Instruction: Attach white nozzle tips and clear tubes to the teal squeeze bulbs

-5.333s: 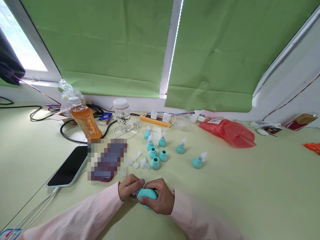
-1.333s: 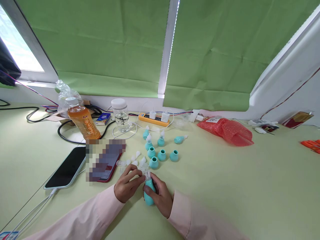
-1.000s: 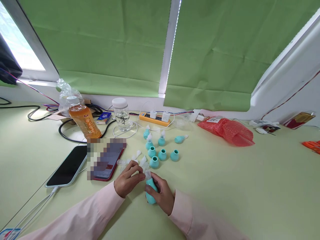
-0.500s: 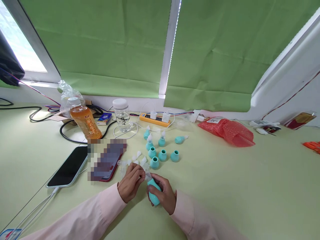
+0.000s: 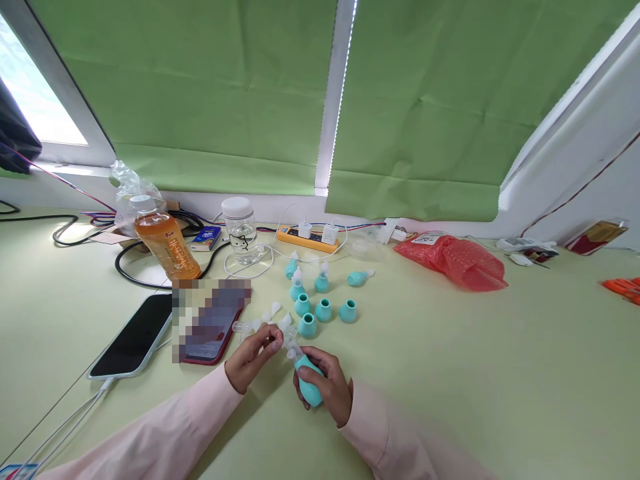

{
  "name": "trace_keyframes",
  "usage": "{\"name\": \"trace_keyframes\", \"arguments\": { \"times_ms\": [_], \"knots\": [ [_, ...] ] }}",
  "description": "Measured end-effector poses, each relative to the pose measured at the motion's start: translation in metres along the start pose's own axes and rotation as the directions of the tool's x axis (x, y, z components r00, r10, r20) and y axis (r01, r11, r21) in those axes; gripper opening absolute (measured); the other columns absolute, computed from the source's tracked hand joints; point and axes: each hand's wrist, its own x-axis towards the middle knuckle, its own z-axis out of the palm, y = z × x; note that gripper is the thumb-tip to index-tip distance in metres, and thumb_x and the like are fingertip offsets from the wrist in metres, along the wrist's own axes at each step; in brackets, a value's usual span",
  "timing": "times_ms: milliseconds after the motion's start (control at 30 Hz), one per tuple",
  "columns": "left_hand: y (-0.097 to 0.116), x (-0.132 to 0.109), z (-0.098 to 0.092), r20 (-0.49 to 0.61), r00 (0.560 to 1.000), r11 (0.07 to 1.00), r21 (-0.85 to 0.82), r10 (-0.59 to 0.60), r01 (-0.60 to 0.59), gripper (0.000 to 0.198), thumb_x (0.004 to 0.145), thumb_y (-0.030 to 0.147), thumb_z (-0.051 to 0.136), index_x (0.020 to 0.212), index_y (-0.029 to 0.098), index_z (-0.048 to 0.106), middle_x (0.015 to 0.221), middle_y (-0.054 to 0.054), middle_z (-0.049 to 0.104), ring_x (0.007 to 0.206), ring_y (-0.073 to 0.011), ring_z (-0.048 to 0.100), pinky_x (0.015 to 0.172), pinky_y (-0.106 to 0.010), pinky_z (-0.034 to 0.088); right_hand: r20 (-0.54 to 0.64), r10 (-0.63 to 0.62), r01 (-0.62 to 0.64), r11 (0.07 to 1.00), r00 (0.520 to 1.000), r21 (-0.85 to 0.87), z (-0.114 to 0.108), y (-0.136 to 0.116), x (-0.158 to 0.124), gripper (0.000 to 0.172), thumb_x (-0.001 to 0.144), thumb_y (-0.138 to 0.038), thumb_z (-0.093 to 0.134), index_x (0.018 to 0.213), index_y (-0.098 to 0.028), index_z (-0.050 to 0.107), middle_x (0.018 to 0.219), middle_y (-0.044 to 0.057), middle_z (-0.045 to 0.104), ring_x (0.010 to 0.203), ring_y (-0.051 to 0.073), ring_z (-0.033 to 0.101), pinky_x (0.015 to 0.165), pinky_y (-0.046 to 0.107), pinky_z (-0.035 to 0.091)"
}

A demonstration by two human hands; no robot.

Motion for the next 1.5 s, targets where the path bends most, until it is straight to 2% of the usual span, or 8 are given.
{"name": "trace_keyframes", "arguments": {
  "times_ms": [233, 600, 767, 900, 1067, 1233, 1333, 1500],
  "knots": [
    [-0.007, 0.001, 0.004, -0.030, 0.835, 0.782, 0.370, 0.550, -0.502, 0.009, 0.075, 0.014, 0.049, 0.083, 0.014, 0.054, 0.069, -0.004, 0.053, 0.065, -0.0131, 0.039, 0.057, -0.025, 0.037, -0.050, 0.079, -0.078, 0.997, 0.996, 0.012, 0.001, 0.000, 0.002, 0.040, 0.062, -0.035, 0.058, 0.094, -0.012, 0.051, 0.050, -0.002, 0.052, 0.035, 0.008, 0.044, 0.030, 0.019, 0.032],
    [0.002, -0.015, 0.010, 0.074, 0.732, 0.520, 0.656, 0.677, -0.547, 0.016, 0.074, 0.003, 0.041, 0.078, 0.006, 0.056, 0.065, -0.009, 0.057, 0.062, -0.0158, 0.044, 0.054, -0.031, 0.039, -0.063, 0.121, -0.122, 0.992, 0.991, -0.010, 0.002, -0.001, 0.003, 0.034, 0.058, -0.030, 0.060, 0.085, -0.012, 0.051, 0.047, -0.003, 0.052, 0.032, 0.007, 0.043, 0.028, 0.018, 0.029],
    [0.012, -0.008, 0.009, -0.199, 0.943, 0.958, 0.157, 0.267, -0.238, 0.016, 0.075, 0.017, 0.045, 0.067, 0.009, 0.056, 0.057, -0.005, 0.054, 0.054, -0.0120, 0.048, 0.047, -0.024, 0.042, 0.080, 0.125, -0.131, 0.988, 0.989, 0.076, 0.000, -0.004, 0.006, 0.029, 0.057, -0.029, 0.059, 0.078, -0.010, 0.052, 0.044, -0.002, 0.051, 0.030, 0.008, 0.042, 0.026, 0.017, 0.026],
    [0.008, 0.001, -0.007, -0.223, 0.972, 0.994, -0.093, -0.077, 0.058, 0.025, 0.078, 0.027, 0.040, 0.069, 0.009, 0.055, 0.054, -0.002, 0.052, 0.043, -0.0082, 0.045, 0.037, -0.020, 0.040, 0.071, 0.124, -0.131, 0.984, 0.990, 0.118, -0.005, -0.002, 0.009, 0.027, 0.057, -0.026, 0.058, 0.077, -0.010, 0.052, 0.044, -0.002, 0.051, 0.029, 0.007, 0.041, 0.025, 0.016, 0.024],
    [-0.007, 0.004, -0.024, -0.207, 0.949, 0.793, 0.606, 0.236, -0.065, 0.020, 0.076, 0.021, 0.045, 0.065, 0.013, 0.060, 0.061, -0.007, 0.057, 0.063, -0.0158, 0.047, 0.053, -0.027, 0.043, -0.010, 0.117, -0.116, 0.992, 0.993, 0.056, -0.006, 0.000, 0.006, 0.035, 0.056, -0.028, 0.061, 0.085, -0.012, 0.052, 0.048, -0.002, 0.052, 0.033, 0.008, 0.043, 0.029, 0.018, 0.028],
    [-0.029, 0.002, -0.017, 0.037, 0.995, 0.457, 0.886, 0.096, -0.077, 0.020, 0.072, 0.008, 0.047, 0.056, 0.013, 0.058, 0.058, -0.008, 0.057, 0.068, -0.0211, 0.048, 0.046, -0.026, 0.041, -0.062, 0.043, -0.048, 0.996, 0.997, -0.073, -0.003, -0.005, 0.004, 0.032, 0.052, -0.030, 0.068, 0.074, -0.013, 0.054, 0.053, -0.003, 0.051, 0.041, 0.007, 0.042, 0.037, 0.019, 0.032],
    [-0.032, 0.002, -0.016, 0.053, 0.989, 0.484, 0.868, 0.135, -0.112, 0.020, 0.074, 0.006, 0.042, 0.066, 0.014, 0.059, 0.059, -0.008, 0.057, 0.069, -0.0209, 0.047, 0.047, -0.026, 0.042, -0.009, 0.001, -0.002, 0.992, 1.000, -0.129, -0.001, -0.008, 0.005, 0.026, 0.057, -0.032, 0.066, 0.069, -0.012, 0.055, 0.058, 0.000, 0.052, 0.045, 0.008, 0.044, 0.041, 0.021, 0.035],
    [-0.007, -0.001, -0.013, -0.129, 0.970, 0.782, 0.617, 0.205, -0.083, 0.024, 0.081, 0.019, 0.034, 0.095, 0.012, 0.052, 0.066, -0.007, 0.057, 0.068, -0.0157, 0.048, 0.057, -0.025, 0.042, 0.103, 0.066, -0.060, 0.996, 0.992, -0.061, 0.003, -0.002, 0.006, 0.033, 0.070, -0.043, 0.052, 0.083, -0.012, 0.051, 0.062, 0.001, 0.052, 0.047, 0.010, 0.049, 0.042, 0.023, 0.041]
  ]
}}
